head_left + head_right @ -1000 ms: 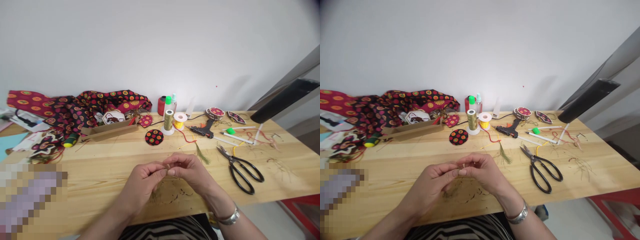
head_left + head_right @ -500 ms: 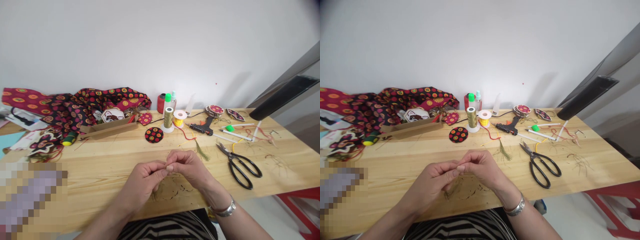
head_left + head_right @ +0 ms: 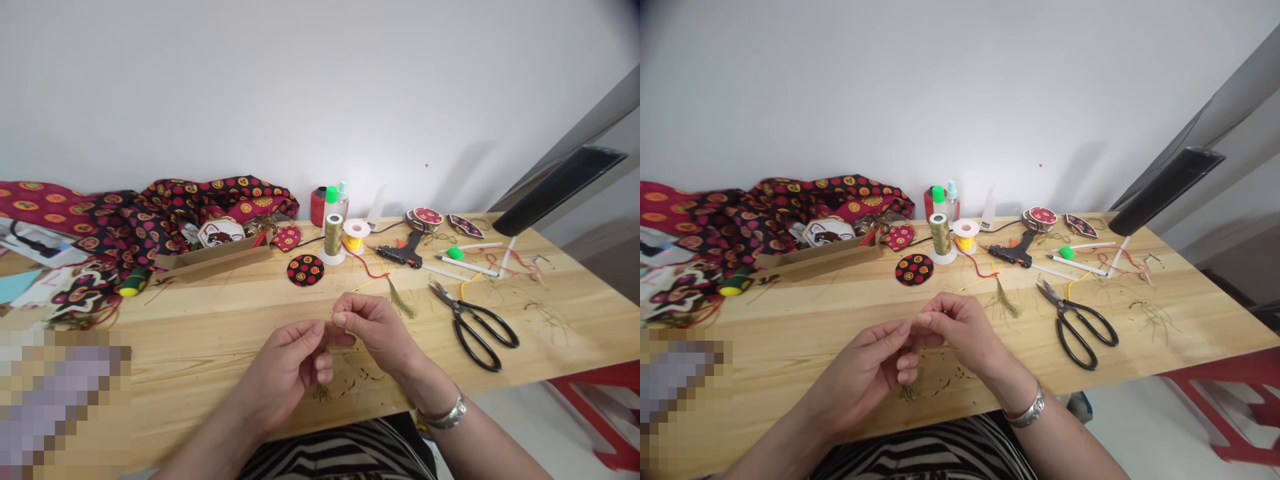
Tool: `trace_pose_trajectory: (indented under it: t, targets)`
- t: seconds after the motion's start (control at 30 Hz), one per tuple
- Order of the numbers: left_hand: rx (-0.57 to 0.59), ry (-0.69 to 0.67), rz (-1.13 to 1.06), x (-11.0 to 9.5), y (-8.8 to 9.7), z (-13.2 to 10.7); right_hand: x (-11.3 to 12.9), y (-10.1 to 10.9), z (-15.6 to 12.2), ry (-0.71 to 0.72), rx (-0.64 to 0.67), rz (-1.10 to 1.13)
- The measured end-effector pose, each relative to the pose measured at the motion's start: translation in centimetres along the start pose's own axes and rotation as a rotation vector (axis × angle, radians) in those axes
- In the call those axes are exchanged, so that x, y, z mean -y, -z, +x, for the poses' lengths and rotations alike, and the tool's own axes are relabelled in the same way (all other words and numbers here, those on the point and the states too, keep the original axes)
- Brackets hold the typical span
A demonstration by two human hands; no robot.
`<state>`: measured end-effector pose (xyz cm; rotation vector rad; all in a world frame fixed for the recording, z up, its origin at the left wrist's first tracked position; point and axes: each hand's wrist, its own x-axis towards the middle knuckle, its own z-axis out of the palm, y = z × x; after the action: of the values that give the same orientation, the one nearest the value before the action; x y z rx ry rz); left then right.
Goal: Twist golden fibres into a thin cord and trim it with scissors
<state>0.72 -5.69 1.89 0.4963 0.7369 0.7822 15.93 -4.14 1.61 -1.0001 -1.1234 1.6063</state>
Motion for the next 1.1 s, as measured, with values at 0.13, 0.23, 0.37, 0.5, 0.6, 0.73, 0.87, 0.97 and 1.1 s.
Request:
trace_pose_trajectory:
  t: [0.13, 0.23, 0.37, 0.5, 0.6, 0.73, 0.87, 0.97, 1.1]
  targets:
    - [-0.016, 0.015, -0.015, 0.09, -0.01, -0.08, 0.12, -0.12, 0.07, 0.009, -0.033, -0.029]
    - [-0.021, 0.009, -0.041, 0.02, -0.02, -0.09, 0.08, -0.14, 0.14, 0.011, -0.040, -0.027]
    - [-0.038, -0.021, -0.046, -0.09, -0.07, 0.09, -0.03, -0.18, 0.15, -0.008, -0.042, -0.006]
    - [-0.082, -0.064, -0.025, -0.08, -0.14, 0.21, -0.12, -0.12, 0.04, 0.014, -0.039, -0.013]
    - [-0.141, -0.090, -0.009, -0.03, -0.18, 0.21, -0.20, 0.00, -0.05, 0.033, -0.047, -0.040]
    - [-0.196, -0.119, 0.006, 0.04, -0.14, 0.27, -0.38, 0.16, -0.12, 0.052, -0.075, -0.085]
    - [-0.213, -0.144, 0.047, 0.15, -0.07, 0.35, -0.55, 0.17, -0.17, 0.058, -0.089, -0.110]
    - [-0.244, -0.150, 0.054, 0.23, -0.11, 0.34, -0.60, 0.14, -0.20, 0.064, -0.083, -0.110]
    - [-0.263, -0.153, 0.057, 0.33, -0.23, 0.28, -0.71, 0.16, -0.30, 0.081, -0.104, -0.149]
